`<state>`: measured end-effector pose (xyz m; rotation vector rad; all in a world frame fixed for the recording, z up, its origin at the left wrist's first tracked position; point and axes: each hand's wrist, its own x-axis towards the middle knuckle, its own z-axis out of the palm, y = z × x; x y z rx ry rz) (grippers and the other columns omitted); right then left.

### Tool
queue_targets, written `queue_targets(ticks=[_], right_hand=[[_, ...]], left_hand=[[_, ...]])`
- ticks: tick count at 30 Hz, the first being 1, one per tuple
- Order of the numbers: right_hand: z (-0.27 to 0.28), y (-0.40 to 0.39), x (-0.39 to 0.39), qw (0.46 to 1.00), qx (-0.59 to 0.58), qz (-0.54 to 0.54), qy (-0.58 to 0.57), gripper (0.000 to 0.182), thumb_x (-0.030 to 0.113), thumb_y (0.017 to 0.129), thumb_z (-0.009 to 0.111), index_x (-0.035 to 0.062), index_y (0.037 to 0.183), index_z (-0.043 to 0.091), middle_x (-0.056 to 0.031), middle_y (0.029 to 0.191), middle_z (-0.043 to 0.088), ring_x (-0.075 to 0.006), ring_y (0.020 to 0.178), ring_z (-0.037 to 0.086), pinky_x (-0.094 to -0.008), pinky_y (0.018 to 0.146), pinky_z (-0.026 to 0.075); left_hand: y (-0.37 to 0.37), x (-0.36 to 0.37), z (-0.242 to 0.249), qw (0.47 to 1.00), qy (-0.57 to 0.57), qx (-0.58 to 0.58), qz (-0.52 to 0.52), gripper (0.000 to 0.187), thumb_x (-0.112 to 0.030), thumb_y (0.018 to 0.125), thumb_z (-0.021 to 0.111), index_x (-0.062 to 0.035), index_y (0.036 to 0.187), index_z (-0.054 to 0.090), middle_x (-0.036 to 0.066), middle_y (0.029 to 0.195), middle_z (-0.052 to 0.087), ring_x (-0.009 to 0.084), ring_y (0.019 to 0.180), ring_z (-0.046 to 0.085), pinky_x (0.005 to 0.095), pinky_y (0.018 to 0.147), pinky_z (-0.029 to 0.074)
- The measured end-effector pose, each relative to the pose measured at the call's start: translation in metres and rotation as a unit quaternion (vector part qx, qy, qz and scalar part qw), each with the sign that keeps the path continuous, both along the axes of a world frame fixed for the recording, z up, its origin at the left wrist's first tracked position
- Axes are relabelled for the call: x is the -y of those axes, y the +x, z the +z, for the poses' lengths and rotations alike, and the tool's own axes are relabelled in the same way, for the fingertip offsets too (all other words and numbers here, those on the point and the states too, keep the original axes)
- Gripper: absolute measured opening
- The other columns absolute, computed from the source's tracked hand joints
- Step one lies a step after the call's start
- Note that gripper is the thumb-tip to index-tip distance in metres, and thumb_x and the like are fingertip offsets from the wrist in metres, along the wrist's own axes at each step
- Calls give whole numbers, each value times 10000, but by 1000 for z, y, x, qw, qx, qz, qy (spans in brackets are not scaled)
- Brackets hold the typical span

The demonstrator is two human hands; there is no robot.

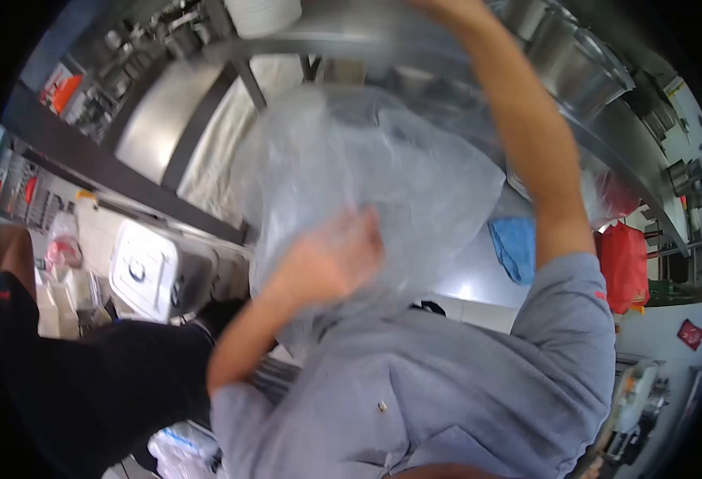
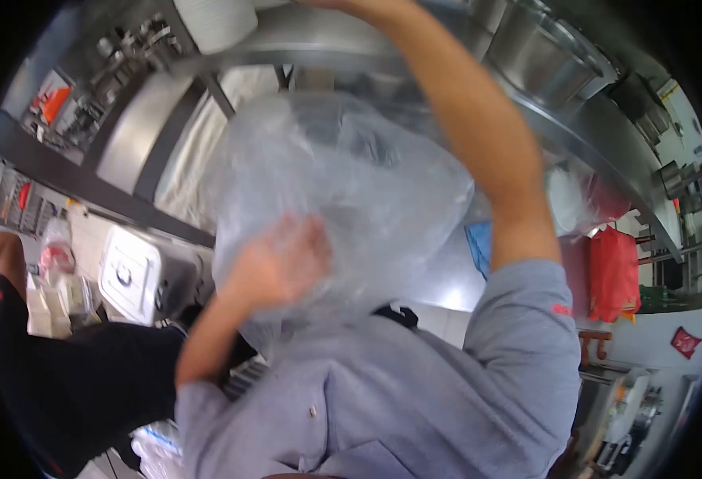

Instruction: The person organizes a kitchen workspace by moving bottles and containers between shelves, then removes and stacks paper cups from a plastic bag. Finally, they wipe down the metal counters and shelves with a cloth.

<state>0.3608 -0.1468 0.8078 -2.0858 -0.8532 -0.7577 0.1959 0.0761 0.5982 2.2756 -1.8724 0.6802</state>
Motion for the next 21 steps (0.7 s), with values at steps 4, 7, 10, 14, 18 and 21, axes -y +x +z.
queue_targets(ticks=[4, 7, 10, 14, 18, 21], right_hand=[[-65, -124, 0, 839, -243, 398, -279, 247, 235, 922, 578, -9, 908, 612, -150, 848, 641, -296, 786, 616, -385, 733, 501], [-174, -117, 24, 733, -377, 270, -499, 321, 218, 904, 594, -4, 1134, 562, -214, 1129, 618, -329, 1038, 598, -423, 843, 500], [-216, -62, 24, 786, -292, -125, -531, 480, 177, 898, 568, 15, 1336, 457, -269, 1309, 506, -378, 1188, 527, -444, 927, 483], [-248, 2, 2, 880, -233, -195, -365, 499, 217, 924, 502, -13, 1361, 429, -272, 1375, 445, -389, 1232, 494, -457, 949, 473], [-300, 60, -28, 925, -343, -86, -142, 492, 284, 949, 459, -15, 1339, 462, -254, 1323, 508, -378, 1247, 483, -458, 1039, 393], [-346, 126, -32, 935, -260, -178, -163, 482, 305, 949, 466, 4, 1325, 493, -247, 1310, 522, -367, 1248, 483, -454, 1075, 351]], left_hand=[[94, -23, 7, 949, 74, 138, 275, 324, -206, 830, 596, -165, 1145, 658, 48, 1503, 394, 223, 1453, 228, 579, 1163, 87], [138, -30, 25, 888, 100, 216, 394, 311, -168, 835, 584, -172, 1133, 674, 64, 1545, 326, 227, 1468, 181, 604, 1146, 93], [155, -35, 31, 828, 61, 251, 497, 349, -131, 843, 561, -167, 1179, 649, 88, 1542, 328, 243, 1470, 175, 602, 1133, 122], [128, -25, -9, 966, -107, 35, 232, 408, -125, 838, 550, -175, 1240, 599, 139, 1444, 435, 254, 1393, 311, 584, 1091, 251], [119, -11, -60, 983, 175, -5, 57, 419, -120, 823, 549, -168, 1236, 601, 134, 1454, 416, 263, 1315, 420, 538, 1087, 313], [162, -40, -62, 919, -1, 236, 316, 285, -187, 831, 585, -151, 1108, 644, 83, 1244, 553, 244, 1110, 557, 460, 1074, 370]])
